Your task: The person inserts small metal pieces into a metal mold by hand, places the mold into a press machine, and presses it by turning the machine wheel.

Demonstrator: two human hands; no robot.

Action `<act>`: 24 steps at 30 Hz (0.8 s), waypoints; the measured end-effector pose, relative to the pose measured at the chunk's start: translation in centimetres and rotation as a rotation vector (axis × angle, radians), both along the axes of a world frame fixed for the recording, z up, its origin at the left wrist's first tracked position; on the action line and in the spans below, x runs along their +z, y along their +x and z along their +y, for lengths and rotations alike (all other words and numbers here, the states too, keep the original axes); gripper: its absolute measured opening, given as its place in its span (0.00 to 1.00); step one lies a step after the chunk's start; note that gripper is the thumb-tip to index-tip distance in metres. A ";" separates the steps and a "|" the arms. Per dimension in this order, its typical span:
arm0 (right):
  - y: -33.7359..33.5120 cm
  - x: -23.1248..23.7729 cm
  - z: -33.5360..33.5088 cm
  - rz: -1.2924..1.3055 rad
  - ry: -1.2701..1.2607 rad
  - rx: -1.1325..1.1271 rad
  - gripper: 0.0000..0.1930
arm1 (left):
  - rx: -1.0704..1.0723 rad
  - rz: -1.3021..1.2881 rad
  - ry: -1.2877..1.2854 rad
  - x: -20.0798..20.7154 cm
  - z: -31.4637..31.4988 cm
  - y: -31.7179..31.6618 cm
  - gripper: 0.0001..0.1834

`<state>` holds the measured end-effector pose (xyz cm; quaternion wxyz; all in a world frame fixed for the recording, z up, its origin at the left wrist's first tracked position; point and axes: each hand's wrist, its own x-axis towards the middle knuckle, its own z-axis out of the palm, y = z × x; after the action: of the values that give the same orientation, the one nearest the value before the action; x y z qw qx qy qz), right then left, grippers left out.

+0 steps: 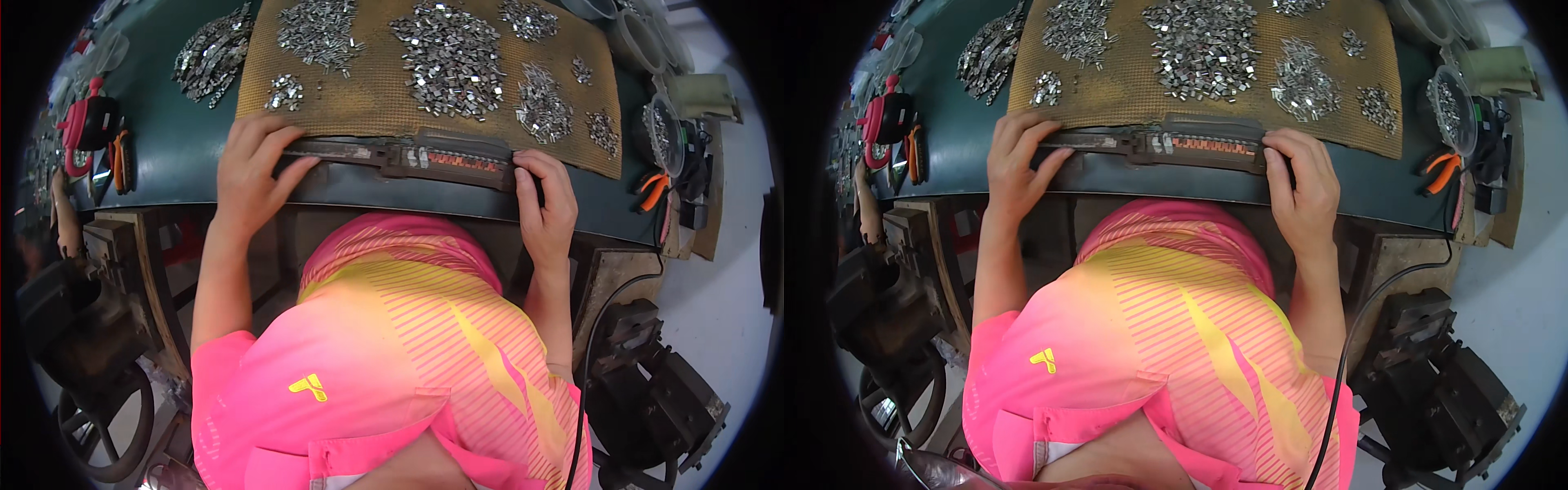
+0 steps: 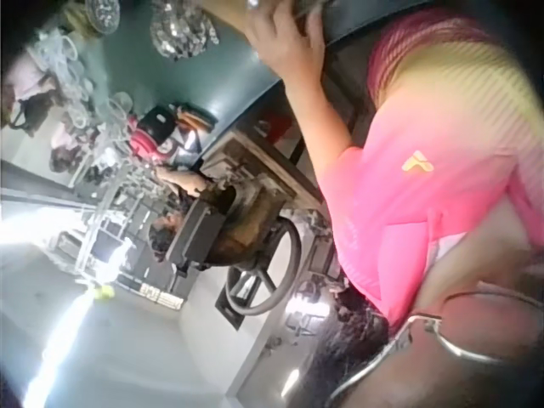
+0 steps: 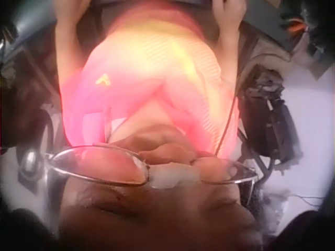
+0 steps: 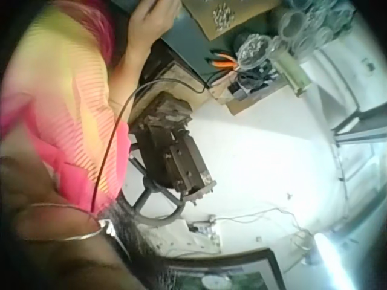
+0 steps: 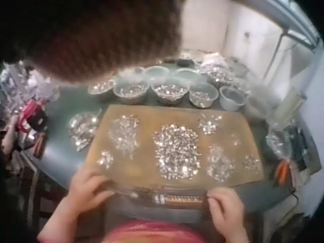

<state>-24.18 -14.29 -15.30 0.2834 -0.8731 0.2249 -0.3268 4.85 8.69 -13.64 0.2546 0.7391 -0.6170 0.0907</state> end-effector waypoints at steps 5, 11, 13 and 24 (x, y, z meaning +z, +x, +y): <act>-1.2 0.2 -1.1 0.032 -0.030 -0.044 0.06 | -0.038 -0.021 0.069 -0.1 0.4 1.2 0.20; -2.7 -0.5 -1.3 0.085 -0.014 -0.120 0.06 | -0.156 -0.052 0.032 0.9 1.3 2.6 0.17; -4.5 -0.4 -1.7 0.141 0.013 -0.097 0.06 | -0.211 -0.019 -0.037 1.7 1.1 2.3 0.15; -3.9 1.2 -1.9 0.287 -0.207 0.109 0.15 | -0.562 0.430 -0.373 5.9 -0.6 -4.2 0.23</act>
<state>-28.07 -16.19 -14.12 0.1746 -0.9461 0.1806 -0.2044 0.63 8.07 -7.79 0.5224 0.4848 -0.7009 -0.0288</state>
